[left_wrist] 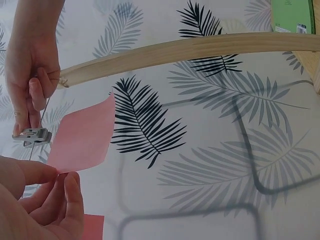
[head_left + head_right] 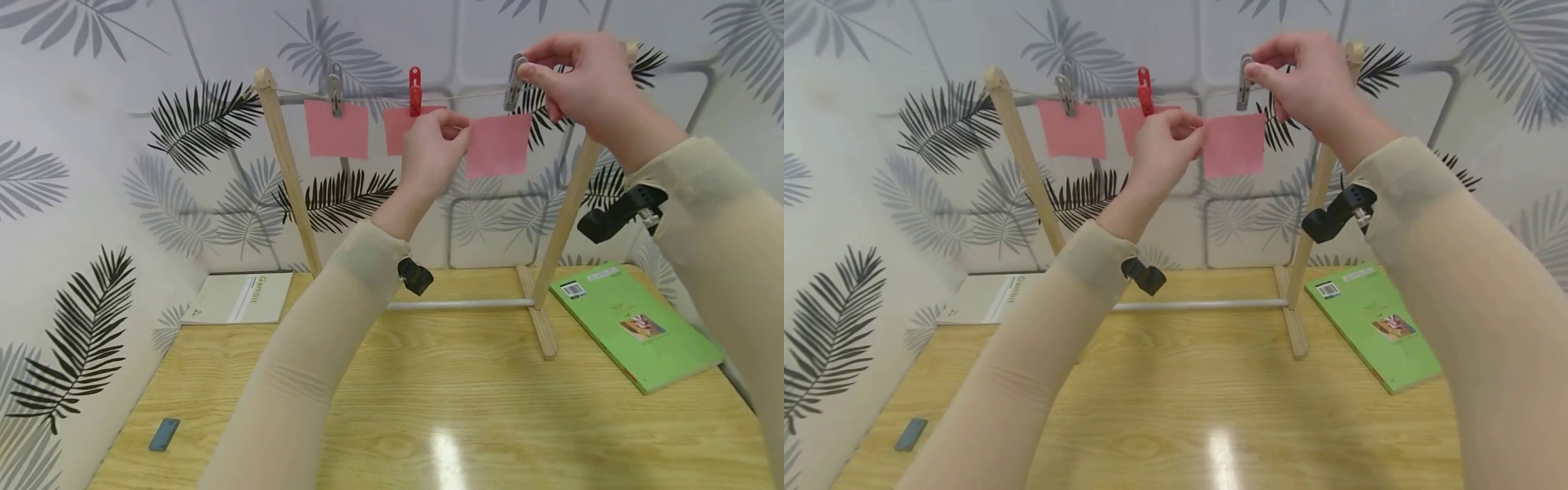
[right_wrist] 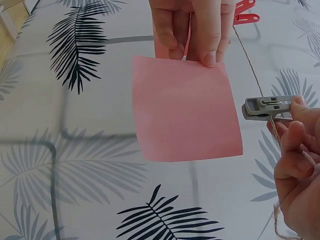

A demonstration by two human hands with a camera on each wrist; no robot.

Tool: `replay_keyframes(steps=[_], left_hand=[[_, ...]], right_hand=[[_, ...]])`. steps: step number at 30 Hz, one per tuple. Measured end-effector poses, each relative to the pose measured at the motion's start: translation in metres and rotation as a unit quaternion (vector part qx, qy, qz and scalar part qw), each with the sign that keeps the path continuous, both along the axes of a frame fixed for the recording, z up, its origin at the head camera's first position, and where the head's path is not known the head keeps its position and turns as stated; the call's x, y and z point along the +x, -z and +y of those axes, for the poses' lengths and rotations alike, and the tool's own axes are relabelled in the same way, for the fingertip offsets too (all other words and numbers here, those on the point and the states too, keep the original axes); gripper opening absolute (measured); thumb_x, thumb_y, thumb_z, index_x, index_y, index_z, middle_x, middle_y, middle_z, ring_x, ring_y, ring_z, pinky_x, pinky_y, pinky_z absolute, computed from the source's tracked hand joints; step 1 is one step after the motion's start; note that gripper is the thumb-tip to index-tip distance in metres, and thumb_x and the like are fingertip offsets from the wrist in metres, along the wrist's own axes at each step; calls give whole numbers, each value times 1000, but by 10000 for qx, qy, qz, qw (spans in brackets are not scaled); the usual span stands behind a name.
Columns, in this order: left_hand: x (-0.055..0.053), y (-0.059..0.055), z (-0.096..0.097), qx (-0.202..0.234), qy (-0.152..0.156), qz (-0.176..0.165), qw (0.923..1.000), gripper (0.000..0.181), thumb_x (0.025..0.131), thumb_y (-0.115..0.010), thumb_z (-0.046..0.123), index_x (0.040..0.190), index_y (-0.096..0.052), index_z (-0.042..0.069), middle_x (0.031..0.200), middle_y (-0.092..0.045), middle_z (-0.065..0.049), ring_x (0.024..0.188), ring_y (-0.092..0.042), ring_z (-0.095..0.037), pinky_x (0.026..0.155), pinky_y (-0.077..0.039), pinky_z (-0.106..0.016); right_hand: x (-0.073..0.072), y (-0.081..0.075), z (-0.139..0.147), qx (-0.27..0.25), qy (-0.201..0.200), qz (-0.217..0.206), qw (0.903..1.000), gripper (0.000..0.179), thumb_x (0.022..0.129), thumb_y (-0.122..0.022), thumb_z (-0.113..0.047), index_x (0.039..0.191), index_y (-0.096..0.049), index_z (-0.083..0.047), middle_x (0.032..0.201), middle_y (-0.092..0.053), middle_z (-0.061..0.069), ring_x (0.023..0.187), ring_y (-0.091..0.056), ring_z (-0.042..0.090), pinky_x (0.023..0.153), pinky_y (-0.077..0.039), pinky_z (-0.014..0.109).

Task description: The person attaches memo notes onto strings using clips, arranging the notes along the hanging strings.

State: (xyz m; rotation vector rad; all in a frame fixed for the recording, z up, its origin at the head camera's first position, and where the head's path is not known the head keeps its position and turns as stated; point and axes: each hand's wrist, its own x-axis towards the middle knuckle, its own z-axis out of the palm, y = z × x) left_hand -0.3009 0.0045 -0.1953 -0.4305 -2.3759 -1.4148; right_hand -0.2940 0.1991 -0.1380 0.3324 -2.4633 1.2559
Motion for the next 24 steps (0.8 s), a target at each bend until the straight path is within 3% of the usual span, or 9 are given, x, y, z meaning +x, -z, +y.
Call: replay_keyframes(steps=[9,16,24], left_hand=[[4,-4,2,54,23,12,10000,20,98,-62,20,113,-71,10,99,-75,-3,84,-70,-10,70,-48,-17],[6,-4,4,299,166,-30,9994,21,98,-63,19,113,-71,9,100,-75,-5,83,-71,-11,72,-52,-15],[6,-4,4,304,121,-26,9995,19,97,-64,18,112,-72,8,100,-75,-5,82,-71,-11,71,-53,-14]], right_hand=[[2,1,2,430,135,5,9990,39,99,-59,-34,130,-61,-11,93,-58,-15,46,-45,8,50,-40,19],[2,2,2,373,146,-82,9992,40,98,-60,-34,131,-62,-11,93,-58,-14,48,-46,8,52,-42,19],[2,6,0,270,-30,-42,9996,43,98,-60,-33,132,-62,-8,97,-61,-11,50,-45,9,51,-42,18]])
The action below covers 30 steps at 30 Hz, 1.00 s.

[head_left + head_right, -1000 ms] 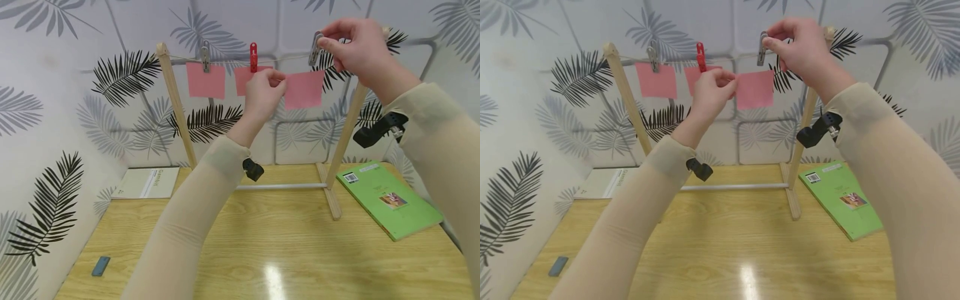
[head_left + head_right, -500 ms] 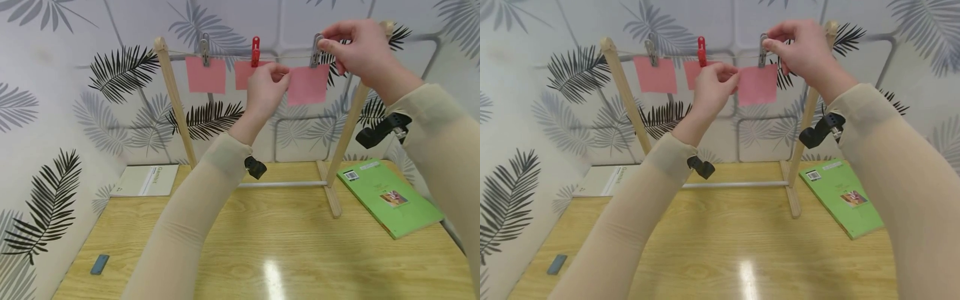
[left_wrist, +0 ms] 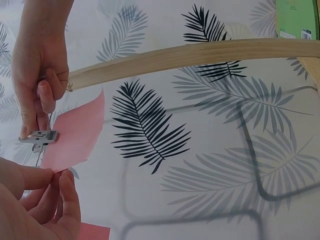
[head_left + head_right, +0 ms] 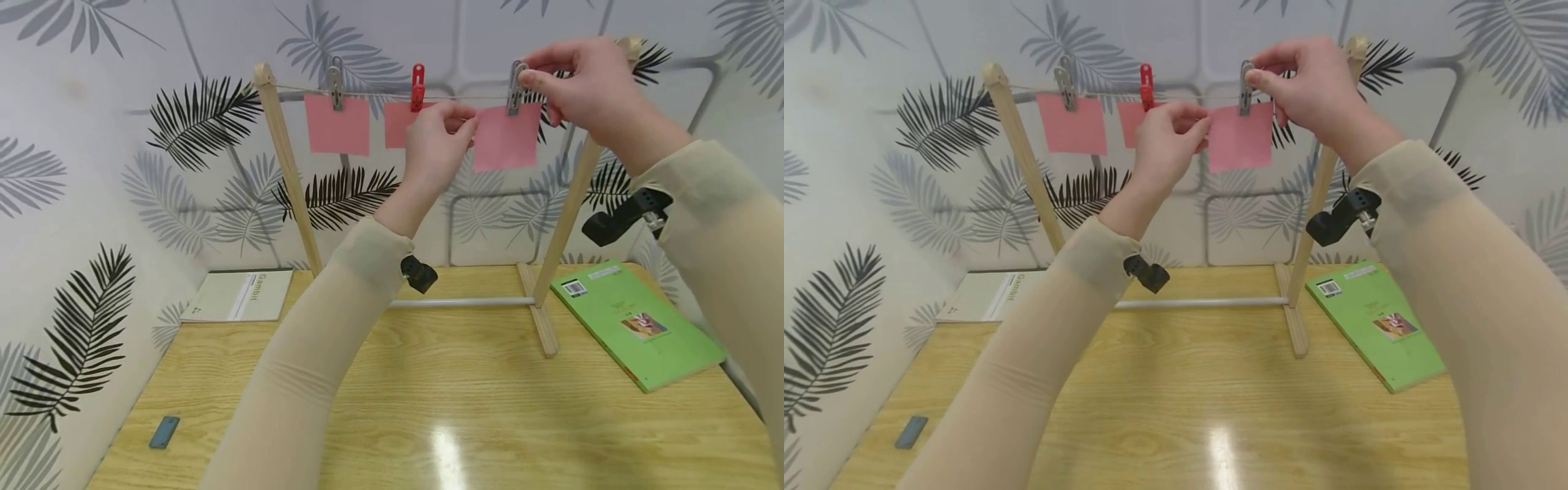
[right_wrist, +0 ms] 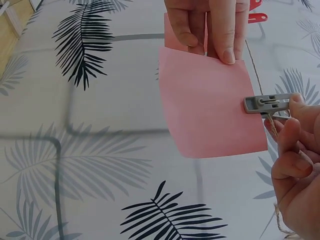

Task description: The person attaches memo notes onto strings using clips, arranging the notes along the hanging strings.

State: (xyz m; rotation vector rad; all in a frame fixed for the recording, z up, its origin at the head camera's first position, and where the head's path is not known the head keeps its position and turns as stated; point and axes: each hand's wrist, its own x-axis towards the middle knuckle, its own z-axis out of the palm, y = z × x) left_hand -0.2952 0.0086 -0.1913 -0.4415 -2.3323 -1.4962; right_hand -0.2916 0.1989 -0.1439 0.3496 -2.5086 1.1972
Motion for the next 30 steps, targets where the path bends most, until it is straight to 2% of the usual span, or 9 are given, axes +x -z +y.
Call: replay_keyframes(steps=[19,22,26,30], left_hand=[[-6,-1,-6,115,-40,32,9999,19,96,-66,17,111,-74,9,99,-77,-5,81,-71,-10,72,-53,-13],[-7,0,-7,49,-32,-11,10000,19,96,-66,17,112,-74,10,99,-77,-4,82,-71,-9,72,-52,-13],[-8,0,-9,-32,-76,-50,10000,20,96,-66,18,113,-74,12,100,-77,-2,81,-71,-7,72,-51,-14],[-10,1,-11,138,-91,-51,9999,20,96,-66,16,113,-75,11,99,-77,-4,80,-71,-8,71,-52,-14]], right_hand=[[-3,-2,-3,35,-33,-188,9998,49,96,-62,-37,140,-58,-16,89,-55,-6,57,-50,6,56,-44,13],[-3,-2,-3,93,11,-161,9998,49,97,-61,-38,141,-57,-17,91,-55,-8,62,-50,7,57,-45,12],[-3,-1,-3,202,34,-68,9998,49,98,-60,-37,142,-56,-17,89,-56,-8,61,-47,8,54,-41,15],[-4,0,-2,212,14,-6,9998,48,98,-60,-36,142,-56,-18,90,-57,-9,59,-47,8,52,-40,16]])
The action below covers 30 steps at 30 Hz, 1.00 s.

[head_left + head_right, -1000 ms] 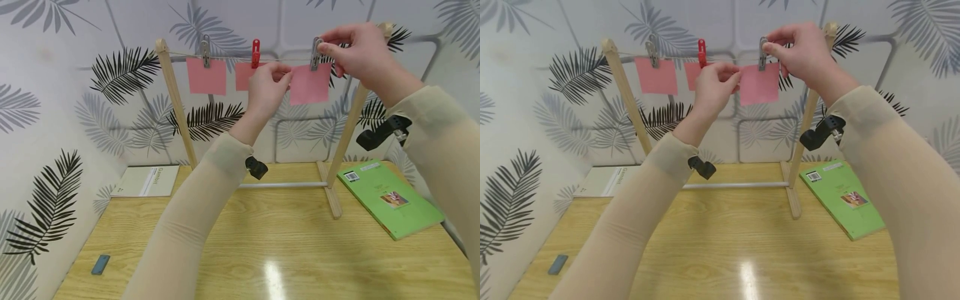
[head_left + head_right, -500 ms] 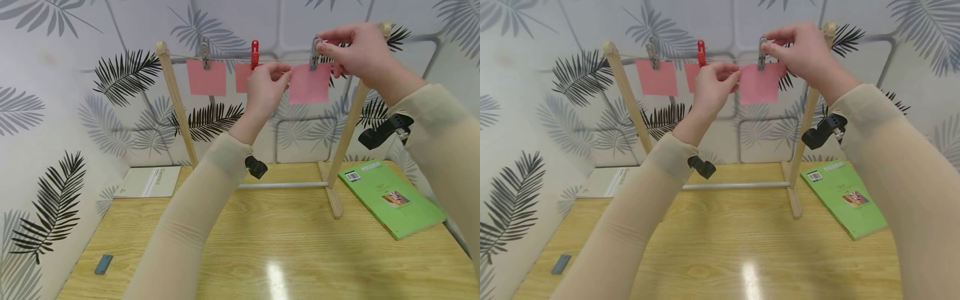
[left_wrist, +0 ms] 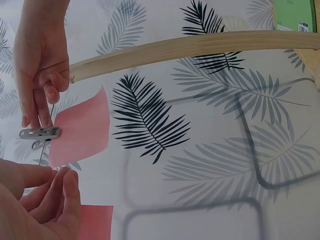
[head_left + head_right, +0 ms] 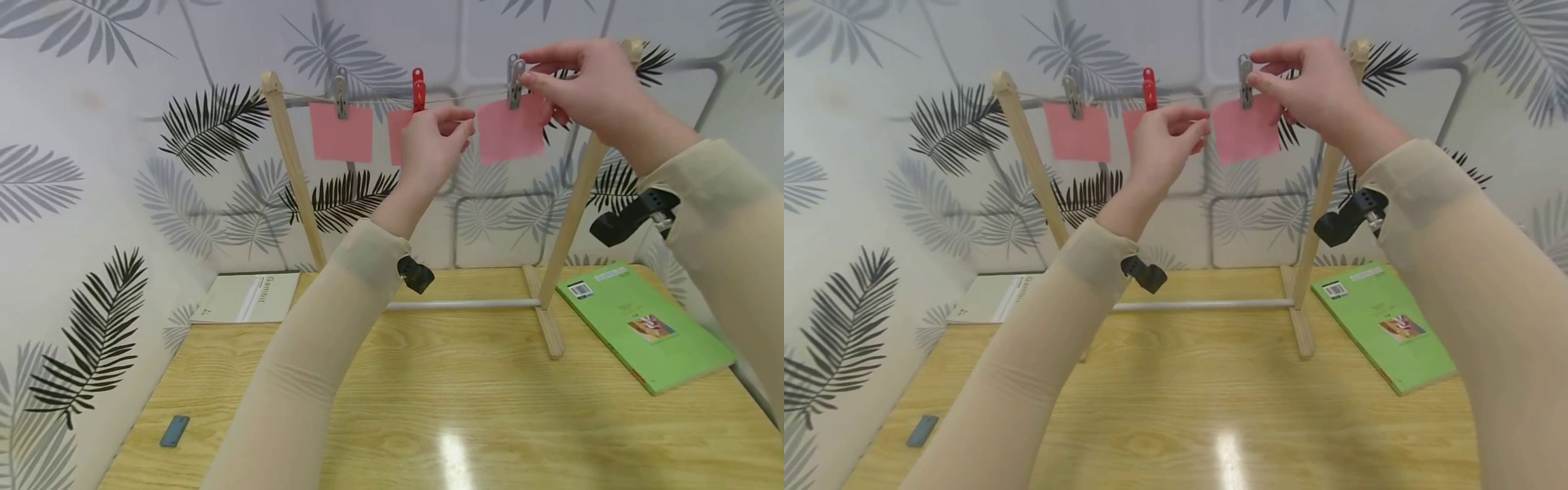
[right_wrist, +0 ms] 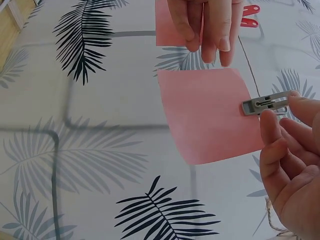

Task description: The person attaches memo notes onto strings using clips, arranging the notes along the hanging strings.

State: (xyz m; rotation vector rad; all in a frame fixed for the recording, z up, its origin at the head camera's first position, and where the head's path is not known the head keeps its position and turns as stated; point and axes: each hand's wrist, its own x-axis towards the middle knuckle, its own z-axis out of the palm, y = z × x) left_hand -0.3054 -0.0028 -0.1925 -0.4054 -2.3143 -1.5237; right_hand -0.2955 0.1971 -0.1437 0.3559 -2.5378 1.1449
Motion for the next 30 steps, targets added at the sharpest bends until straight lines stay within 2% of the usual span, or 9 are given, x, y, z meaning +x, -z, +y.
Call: replay_keyframes(steps=[4,8,13,17,20,25,30], left_hand=[[-2,3,-5,216,77,-15,9997,20,95,-66,13,112,-75,8,98,-77,-7,81,-72,-10,72,-53,-13],[-1,7,-11,196,73,-14,9998,19,95,-66,14,111,-75,8,99,-76,-6,81,-71,-11,73,-53,-13],[3,12,-20,27,106,-24,9999,19,96,-66,17,110,-75,8,99,-75,-7,81,-70,-14,73,-53,-17],[10,19,-29,-184,205,50,9996,20,96,-66,19,111,-74,9,99,-75,-7,82,-69,-15,72,-53,-20],[15,24,-36,-359,252,121,9990,21,97,-65,22,112,-74,10,100,-75,-5,83,-68,-13,72,-52,-22],[24,32,-49,-666,347,227,9969,23,97,-65,26,114,-73,12,104,-74,-2,91,-66,-11,81,-51,-21],[32,41,-65,-791,291,161,9963,23,96,-66,29,114,-72,16,103,-73,0,93,-66,-11,83,-52,-25]], right_hand=[[2,0,3,-144,-28,26,9999,47,99,-59,-35,143,-54,-20,96,-57,-12,57,-53,6,55,-44,14],[6,-1,9,-655,-188,46,9977,45,100,-57,-33,143,-54,-21,107,-59,-12,59,-60,4,56,-47,12],[15,-1,14,-1517,-518,129,9870,44,98,-58,-29,141,-56,-18,115,-61,-7,63,-63,6,56,-49,11],[23,4,17,-1834,-693,280,9802,42,98,-60,-24,139,-57,-15,113,-62,-6,64,-63,9,54,-48,13],[30,11,19,-1719,-709,372,9819,41,99,-59,-23,139,-56,-14,113,-62,-6,66,-64,8,55,-49,13],[41,32,22,-1398,-733,345,9869,41,99,-59,-23,139,-57,-13,112,-66,-7,64,-66,7,55,-51,14],[48,53,20,-1428,-994,174,9846,40,99,-60,-22,137,-58,-9,108,-70,-7,63,-67,10,53,-52,18]])
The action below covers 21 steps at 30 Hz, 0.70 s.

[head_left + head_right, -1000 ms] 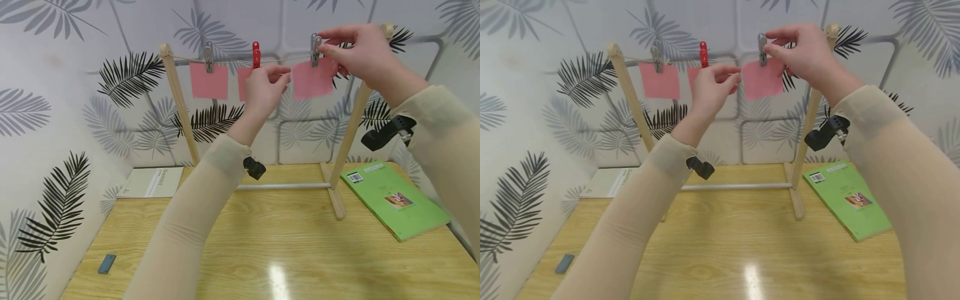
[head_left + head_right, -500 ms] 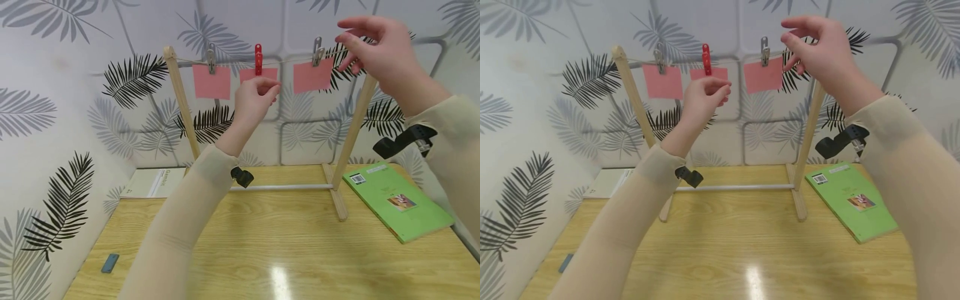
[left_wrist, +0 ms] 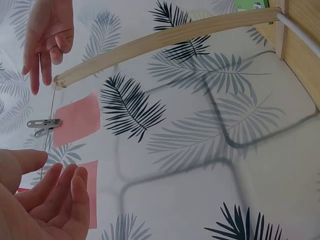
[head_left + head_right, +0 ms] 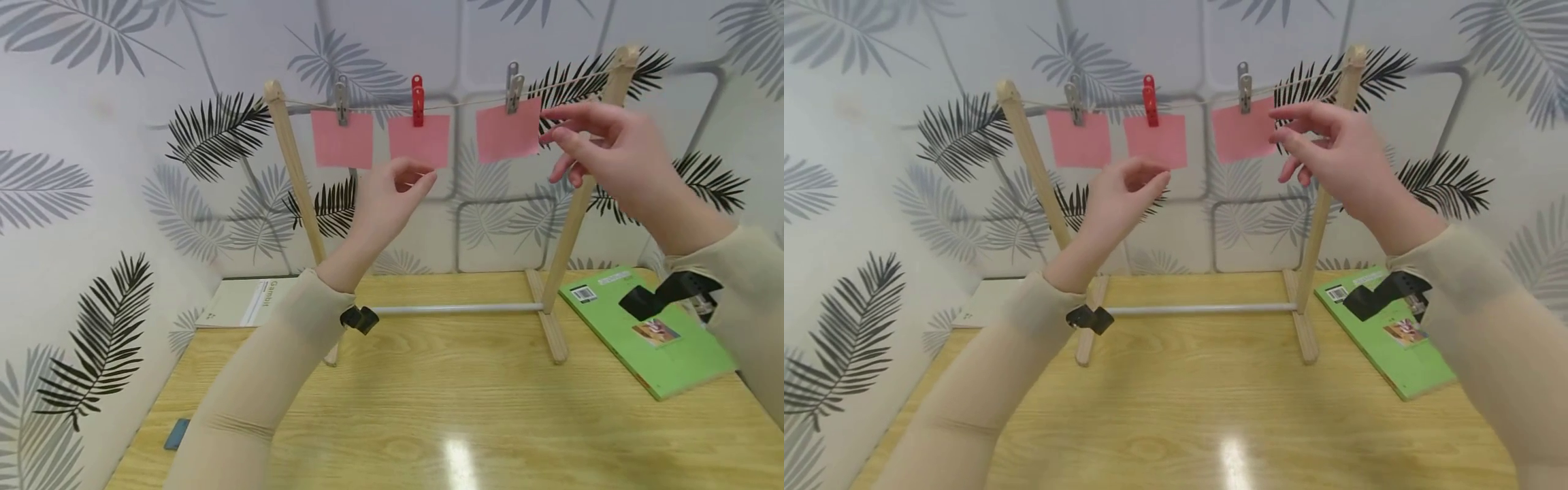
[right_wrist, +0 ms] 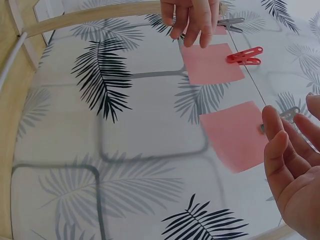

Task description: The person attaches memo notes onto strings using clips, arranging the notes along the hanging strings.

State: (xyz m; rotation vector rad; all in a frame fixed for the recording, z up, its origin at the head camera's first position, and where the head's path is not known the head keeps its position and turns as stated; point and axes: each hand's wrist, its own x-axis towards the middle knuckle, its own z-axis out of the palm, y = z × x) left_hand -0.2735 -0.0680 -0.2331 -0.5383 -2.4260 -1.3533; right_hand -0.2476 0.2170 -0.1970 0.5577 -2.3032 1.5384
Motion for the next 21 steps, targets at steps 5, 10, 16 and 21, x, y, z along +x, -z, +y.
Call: replay_keyframes(steps=[5,10,16,21], left_hand=[[8,9,-14,-114,-116,-183,9997,23,96,-66,31,114,-72,18,103,-74,1,93,-66,-12,84,-52,-29],[18,28,-26,-185,-66,-180,9996,24,96,-66,31,113,-72,17,103,-74,-1,92,-68,-15,83,-54,-31],[32,65,-39,152,66,-365,9992,25,95,-68,24,115,-70,10,105,-73,-8,95,-69,-21,87,-56,-34],[40,96,-42,162,90,-722,9972,27,95,-68,23,117,-69,8,108,-72,-8,97,-68,-21,88,-56,-36]], right_hand=[[5,24,-3,74,-168,-155,9997,39,100,-59,-22,136,-58,-9,107,-70,-8,66,-68,12,52,-51,20],[11,52,-5,308,-128,-262,9991,35,101,-57,-25,135,-60,-14,108,-70,-13,69,-68,11,55,-51,22],[19,85,-4,212,-184,-374,9989,35,102,-55,-23,135,-59,-11,110,-69,-15,78,-68,8,60,-53,22],[26,114,-2,-37,-305,-414,9987,35,103,-53,-17,137,-57,-8,111,-68,-17,82,-69,6,61,-54,22]])
